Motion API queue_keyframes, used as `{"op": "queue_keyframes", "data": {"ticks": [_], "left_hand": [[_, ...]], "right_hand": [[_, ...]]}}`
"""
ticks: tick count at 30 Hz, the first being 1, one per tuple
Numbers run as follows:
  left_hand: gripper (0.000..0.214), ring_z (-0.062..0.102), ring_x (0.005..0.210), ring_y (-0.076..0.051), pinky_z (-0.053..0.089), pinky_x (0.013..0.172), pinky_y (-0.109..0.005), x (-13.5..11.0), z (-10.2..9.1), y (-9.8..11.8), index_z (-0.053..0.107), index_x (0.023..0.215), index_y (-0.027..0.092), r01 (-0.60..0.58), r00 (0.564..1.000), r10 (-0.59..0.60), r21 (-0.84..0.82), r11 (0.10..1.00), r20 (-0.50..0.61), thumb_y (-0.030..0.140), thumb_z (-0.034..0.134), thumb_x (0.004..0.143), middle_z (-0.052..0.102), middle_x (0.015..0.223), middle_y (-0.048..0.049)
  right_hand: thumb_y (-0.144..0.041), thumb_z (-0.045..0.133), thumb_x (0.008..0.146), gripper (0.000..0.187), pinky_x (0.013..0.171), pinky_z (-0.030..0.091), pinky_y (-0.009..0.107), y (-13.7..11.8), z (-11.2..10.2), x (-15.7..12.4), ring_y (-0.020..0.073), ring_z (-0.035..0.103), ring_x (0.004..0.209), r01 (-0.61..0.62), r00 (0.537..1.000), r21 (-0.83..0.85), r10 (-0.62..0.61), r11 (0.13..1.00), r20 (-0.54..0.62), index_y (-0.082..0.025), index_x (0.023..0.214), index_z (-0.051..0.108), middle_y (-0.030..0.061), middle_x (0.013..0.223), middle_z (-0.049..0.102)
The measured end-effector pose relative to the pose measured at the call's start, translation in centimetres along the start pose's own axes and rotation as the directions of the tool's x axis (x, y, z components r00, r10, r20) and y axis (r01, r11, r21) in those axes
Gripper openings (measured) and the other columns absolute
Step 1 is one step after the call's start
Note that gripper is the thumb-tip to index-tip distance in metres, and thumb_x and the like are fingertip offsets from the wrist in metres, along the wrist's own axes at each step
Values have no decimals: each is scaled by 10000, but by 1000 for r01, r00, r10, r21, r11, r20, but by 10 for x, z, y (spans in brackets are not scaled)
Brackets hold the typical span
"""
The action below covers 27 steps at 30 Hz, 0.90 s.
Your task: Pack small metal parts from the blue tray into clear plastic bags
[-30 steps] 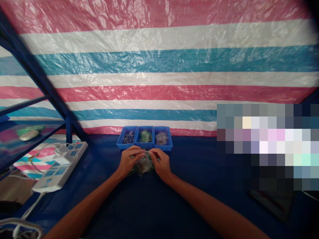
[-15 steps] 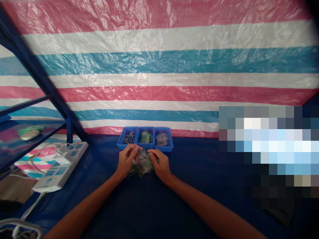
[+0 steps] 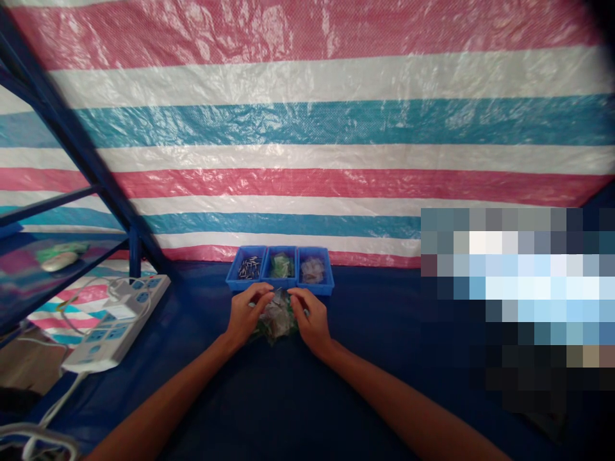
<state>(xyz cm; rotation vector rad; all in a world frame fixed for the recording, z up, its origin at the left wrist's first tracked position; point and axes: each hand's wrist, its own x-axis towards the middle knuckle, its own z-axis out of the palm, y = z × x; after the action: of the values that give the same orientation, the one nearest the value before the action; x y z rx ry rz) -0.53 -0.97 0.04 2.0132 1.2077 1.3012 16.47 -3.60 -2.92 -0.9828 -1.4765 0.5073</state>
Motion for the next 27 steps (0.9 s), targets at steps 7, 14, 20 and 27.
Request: {"op": "queue_keyframes", "data": {"ticks": [7,14,20,27], "left_hand": [[236,515,458,-94,436,513,-210,0,-1,3,606,1008,167,-36,998,36,-7,999,55,333,552,849,627,661,15],[232,524,479,-102,431,537,-215,1,-2,6,607,987,163,-49,997,47,30,998,59,342,537,858,617,639,21],[205,547,517,-110,439,574,-219,1,-2,8,613,957,160,-56,997,52,56,997,64,323,538,859,633,652,13],[193,566,532,-108,446,591,-215,0,-3,6,612,960,161,-73,994,67,72,995,87,308,536,860,633,650,18]], "right_hand": [[-259,434,911,249,689,465,270,1,0,1,158,591,732,67,997,-31,-66,997,31,-187,1023,644,56,843,641],[-258,494,886,205,656,448,263,2,1,1,147,566,682,112,993,-38,-111,993,42,-190,981,662,38,778,622],[-275,513,881,176,634,444,260,3,2,0,141,550,657,109,993,-47,-106,993,53,-184,923,657,33,755,610],[-277,514,878,156,640,446,262,4,2,0,142,552,661,113,992,-44,-110,993,64,-185,894,639,34,771,613]]}}
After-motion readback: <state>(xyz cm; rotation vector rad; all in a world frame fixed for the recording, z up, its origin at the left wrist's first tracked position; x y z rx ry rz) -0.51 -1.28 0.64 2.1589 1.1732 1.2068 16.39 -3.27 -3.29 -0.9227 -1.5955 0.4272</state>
